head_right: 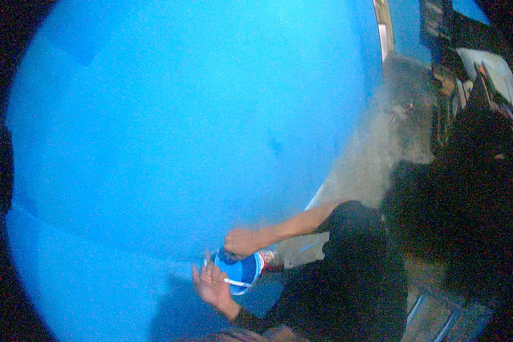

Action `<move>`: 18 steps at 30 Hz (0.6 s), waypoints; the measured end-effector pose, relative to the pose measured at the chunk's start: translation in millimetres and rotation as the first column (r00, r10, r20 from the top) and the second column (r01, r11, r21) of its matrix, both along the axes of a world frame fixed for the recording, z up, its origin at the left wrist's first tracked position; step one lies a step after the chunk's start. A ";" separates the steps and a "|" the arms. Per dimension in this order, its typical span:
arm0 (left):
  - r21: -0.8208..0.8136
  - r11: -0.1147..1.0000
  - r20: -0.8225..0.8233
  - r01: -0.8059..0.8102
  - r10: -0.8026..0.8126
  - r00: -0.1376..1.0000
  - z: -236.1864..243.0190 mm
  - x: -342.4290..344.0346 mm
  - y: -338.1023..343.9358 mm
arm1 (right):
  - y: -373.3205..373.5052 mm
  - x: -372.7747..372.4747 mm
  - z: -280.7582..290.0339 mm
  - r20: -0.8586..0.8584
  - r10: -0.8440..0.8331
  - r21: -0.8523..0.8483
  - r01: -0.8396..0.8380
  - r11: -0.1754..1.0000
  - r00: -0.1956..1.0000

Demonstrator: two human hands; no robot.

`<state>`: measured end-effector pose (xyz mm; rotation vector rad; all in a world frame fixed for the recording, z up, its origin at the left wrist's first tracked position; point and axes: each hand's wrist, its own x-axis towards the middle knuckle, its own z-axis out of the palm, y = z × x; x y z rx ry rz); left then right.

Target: The person prepares blue paint by mixing it in a bucket while sitting on the floor, then stands and applies the paint to a wall using a brush. The person repeatedly dips the brush into the bucket and paints the wall surface.

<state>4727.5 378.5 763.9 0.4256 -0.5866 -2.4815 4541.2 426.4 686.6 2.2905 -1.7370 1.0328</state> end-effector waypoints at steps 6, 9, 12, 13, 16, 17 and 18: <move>-0.061 0.996 0.101 -0.061 0.067 0.993 -3.1 -10.3 6.4 | 5.1 -5.9 -33.5 -0.068 0.020 -0.101 -0.027 0.995 0.997; -0.112 0.984 0.160 -0.139 0.156 0.975 21.2 -1.3 27.4 | 15.4 -1.4 10.6 -0.115 0.039 0.212 -0.014 0.977 0.993; -0.075 0.985 0.163 -0.158 0.168 0.972 32.5 -12.9 31.5 | 18.7 -11.1 42.2 -0.033 0.054 0.249 -0.044 0.968 0.998; -0.098 0.988 0.065 -0.118 0.125 0.990 30.8 -7.8 31.2 | 21.1 -6.4 55.0 0.009 0.068 0.228 -0.068 0.971 0.998; -0.054 0.981 0.013 -0.185 0.186 0.983 41.4 -18.2 38.5 | 31.3 2.8 92.2 0.088 0.060 0.208 -0.077 0.975 0.994; -0.068 0.981 0.020 -0.179 0.181 0.983 40.0 -19.9 37.2 | 29.9 3.2 100.6 0.114 0.041 0.192 -0.062 0.979 0.993; -0.087 0.983 0.037 -0.160 0.164 0.986 39.2 -21.3 36.5 | 29.6 2.8 104.2 0.103 0.052 0.194 -0.071 0.978 0.993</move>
